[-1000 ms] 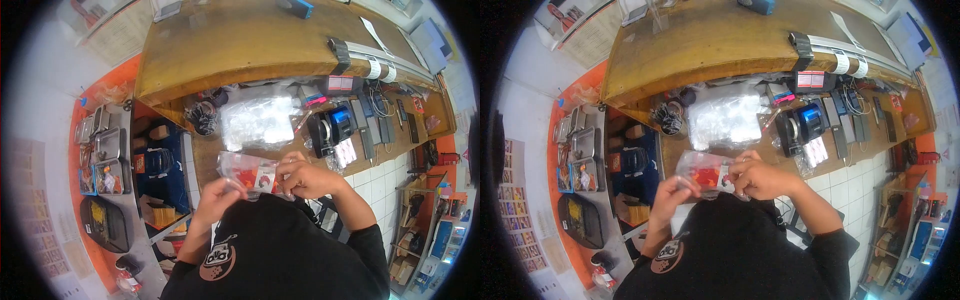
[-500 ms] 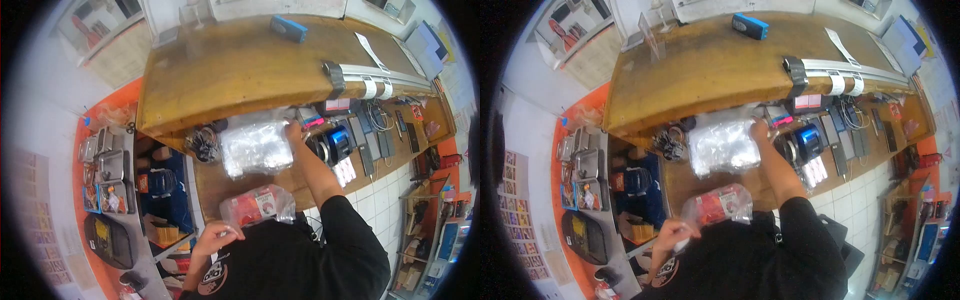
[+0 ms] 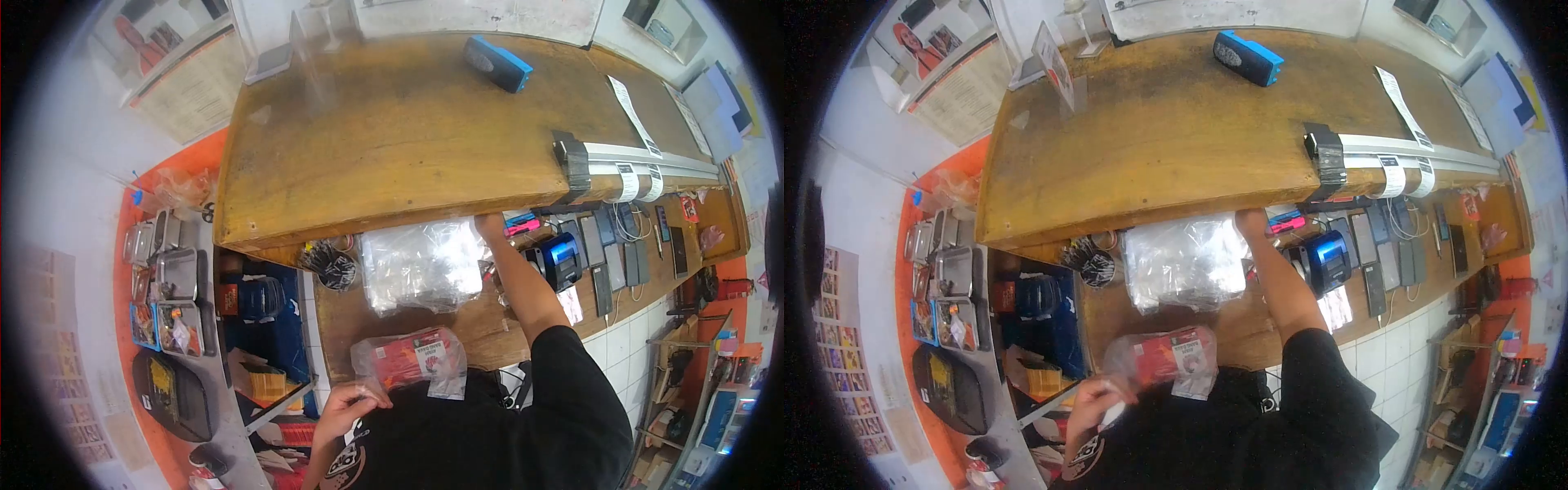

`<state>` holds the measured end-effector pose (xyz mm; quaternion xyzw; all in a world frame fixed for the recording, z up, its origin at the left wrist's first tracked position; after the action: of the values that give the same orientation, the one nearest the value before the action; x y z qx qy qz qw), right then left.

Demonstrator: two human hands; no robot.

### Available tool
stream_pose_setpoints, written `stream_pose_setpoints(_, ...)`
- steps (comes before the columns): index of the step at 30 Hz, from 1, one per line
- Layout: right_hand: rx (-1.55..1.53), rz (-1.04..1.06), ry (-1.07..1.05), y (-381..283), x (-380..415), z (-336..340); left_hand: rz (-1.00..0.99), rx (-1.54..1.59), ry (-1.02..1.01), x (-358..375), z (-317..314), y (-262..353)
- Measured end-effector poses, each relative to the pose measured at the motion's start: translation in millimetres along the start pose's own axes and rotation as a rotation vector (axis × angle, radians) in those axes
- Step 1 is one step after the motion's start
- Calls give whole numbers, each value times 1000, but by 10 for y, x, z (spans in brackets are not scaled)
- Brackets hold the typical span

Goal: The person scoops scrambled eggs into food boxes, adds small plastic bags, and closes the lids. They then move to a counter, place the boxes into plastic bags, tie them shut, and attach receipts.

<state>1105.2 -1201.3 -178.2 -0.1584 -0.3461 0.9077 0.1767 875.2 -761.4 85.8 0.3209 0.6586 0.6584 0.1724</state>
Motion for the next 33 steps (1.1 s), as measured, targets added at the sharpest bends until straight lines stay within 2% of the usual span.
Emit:
stream_pose_setpoints(2, 47, 162, 13, -16, -26, 123, 31, 53, 3, -10, -9, -42)
stream_pose_setpoints(3, 52, 160, 9, -19, -36, 195, 8, 23, -9, -19, -1, -80)
stream_pose_setpoints(5, -15, 371, 133, -151, -24, 426, 6, 6, -14, -33, 1, -68)
stream_pose_setpoints(6, -9, 369, 129, -207, -18, 532, 2, -17, -18, -37, -3, -59)
stream_pose_setpoints(9, -71, 297, 123, -356, 15, 863, -16, 23, 0, -34, -27, -47)
stream_pose_setpoints(11, -575, 91, 114, -356, 40, 1041, -8, 27, 1, -24, -39, -36)
stream_pose_setpoints(14, -728, 49, 121, -771, 149, 1430, -9, -4, 5, -8, -30, -41)
stream_pose_setpoints(15, -722, 55, 119, -732, 145, 1477, -4, -12, 2, -1, -33, -30)
stream_pose_setpoints(17, -957, -160, 94, -560, 138, 1549, -3, -16, 0, 9, -35, -41)
stream_pose_setpoints(18, -951, -155, 93, -616, 158, 1633, -27, -18, -2, 6, -34, -59)
stream_pose_setpoints(20, -991, -326, 114, -730, 241, 1830, -57, -15, -5, 20, -33, -94)
stream_pose_setpoints(21, -986, -321, 115, -698, 248, 1858, -49, -30, -3, 30, -26, -117)
stream_pose_setpoints(23, -1258, -193, 62, -661, 249, 1894, -44, -41, 0, 51, -31, -139)
stream_pose_setpoints(24, -1254, -190, 62, -746, 301, 1952, -35, -22, 9, 58, -33, -146)
stream_pose_setpoints(26, -1420, -238, 45, -1000, 468, 2080, -28, 2, 20, 72, -31, -151)
stream_pose_setpoints(30, -1535, -319, -15, -951, 662, 2093, -12, -5, 48, 101, -4, -167)
stream_pose_setpoints(32, -1607, -111, -254, -890, 740, 2042, -6, 1, 68, 124, 8, -193)
stream_pose_setpoints(33, -1544, -235, -154, -1201, 870, 2085, 4, 20, 96, 133, 27, -214)
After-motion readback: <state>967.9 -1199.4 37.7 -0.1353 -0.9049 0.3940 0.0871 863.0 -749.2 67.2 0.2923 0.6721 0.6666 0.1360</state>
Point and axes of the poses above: each hand's wrist, its own x-axis away from the middle knuckle, its own z-axis out of the back of the hand, y = z × x, the point moved 4 cm from there along -x, towards the middle knuckle, and after that the axes turned 12 degrees about -x, right-handed, at the moved point
